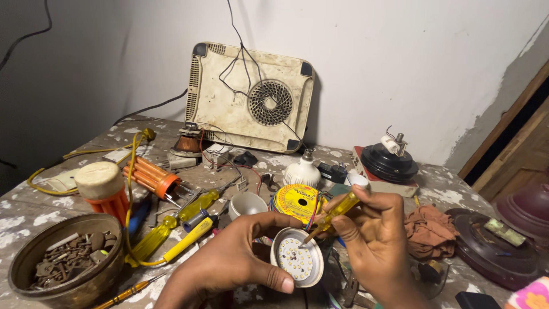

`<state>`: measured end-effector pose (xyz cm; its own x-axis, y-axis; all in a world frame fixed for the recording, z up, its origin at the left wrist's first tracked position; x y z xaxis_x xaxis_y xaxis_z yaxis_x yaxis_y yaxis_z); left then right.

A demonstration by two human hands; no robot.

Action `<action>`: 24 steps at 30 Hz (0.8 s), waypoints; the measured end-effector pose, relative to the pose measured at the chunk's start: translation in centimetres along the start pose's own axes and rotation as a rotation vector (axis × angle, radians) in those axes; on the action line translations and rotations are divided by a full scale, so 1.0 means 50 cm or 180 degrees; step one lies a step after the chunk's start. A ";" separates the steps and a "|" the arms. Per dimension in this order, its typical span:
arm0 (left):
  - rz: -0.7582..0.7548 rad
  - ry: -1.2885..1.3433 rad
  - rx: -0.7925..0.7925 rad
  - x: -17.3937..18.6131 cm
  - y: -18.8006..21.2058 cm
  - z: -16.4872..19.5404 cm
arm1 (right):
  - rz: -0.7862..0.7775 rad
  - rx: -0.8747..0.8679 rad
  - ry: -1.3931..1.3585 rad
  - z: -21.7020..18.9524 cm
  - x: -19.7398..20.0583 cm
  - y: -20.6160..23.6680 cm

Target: The person strips a green wire with pliers, then disassembles an LED bulb to access the internal circuit. They use a small purple tool to scrape the LED surface and a screwdriver to adjust components. The bulb remains disassembled at the end.

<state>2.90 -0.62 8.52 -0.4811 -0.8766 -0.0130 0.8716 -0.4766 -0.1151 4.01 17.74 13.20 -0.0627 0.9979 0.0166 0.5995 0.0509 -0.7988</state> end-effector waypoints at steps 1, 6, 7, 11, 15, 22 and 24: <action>0.0002 -0.0005 -0.0003 0.000 -0.001 -0.001 | 0.0041 0.0061 0.0023 0.002 0.004 0.002; -0.0095 0.0307 0.0021 -0.001 -0.001 -0.004 | 0.0103 -0.0039 0.0042 0.017 0.019 0.006; -0.0117 0.0423 0.0026 -0.001 0.000 -0.004 | 0.0055 -0.0010 -0.0019 0.015 0.016 0.006; -0.0041 0.0213 -0.0001 0.005 -0.003 -0.006 | 0.0007 0.0241 0.0361 -0.004 0.004 0.007; -0.0022 0.0104 -0.0001 0.003 -0.004 -0.007 | 0.0087 0.0154 0.0516 -0.008 -0.005 0.006; 0.0050 0.0022 0.0105 0.001 -0.003 -0.004 | 0.0069 0.0032 0.0716 -0.010 -0.010 0.009; 0.0033 -0.0109 0.0084 0.000 -0.003 -0.002 | 0.0065 0.0020 0.0655 -0.005 -0.010 0.009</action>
<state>2.79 -0.55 8.42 -0.4688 -0.8831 0.0200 0.8789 -0.4686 -0.0888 4.51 17.30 12.99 0.1144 0.9859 0.1223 0.5939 0.0308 -0.8040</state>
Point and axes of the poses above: each hand's wrist, its own y-axis away from the middle knuckle, its own x-axis out of the back of the hand, z = x × y, the point moved 8 cm from there along -y, towards the middle knuckle, and after that the axes turned 7 degrees about z, right-handed, at the moved point
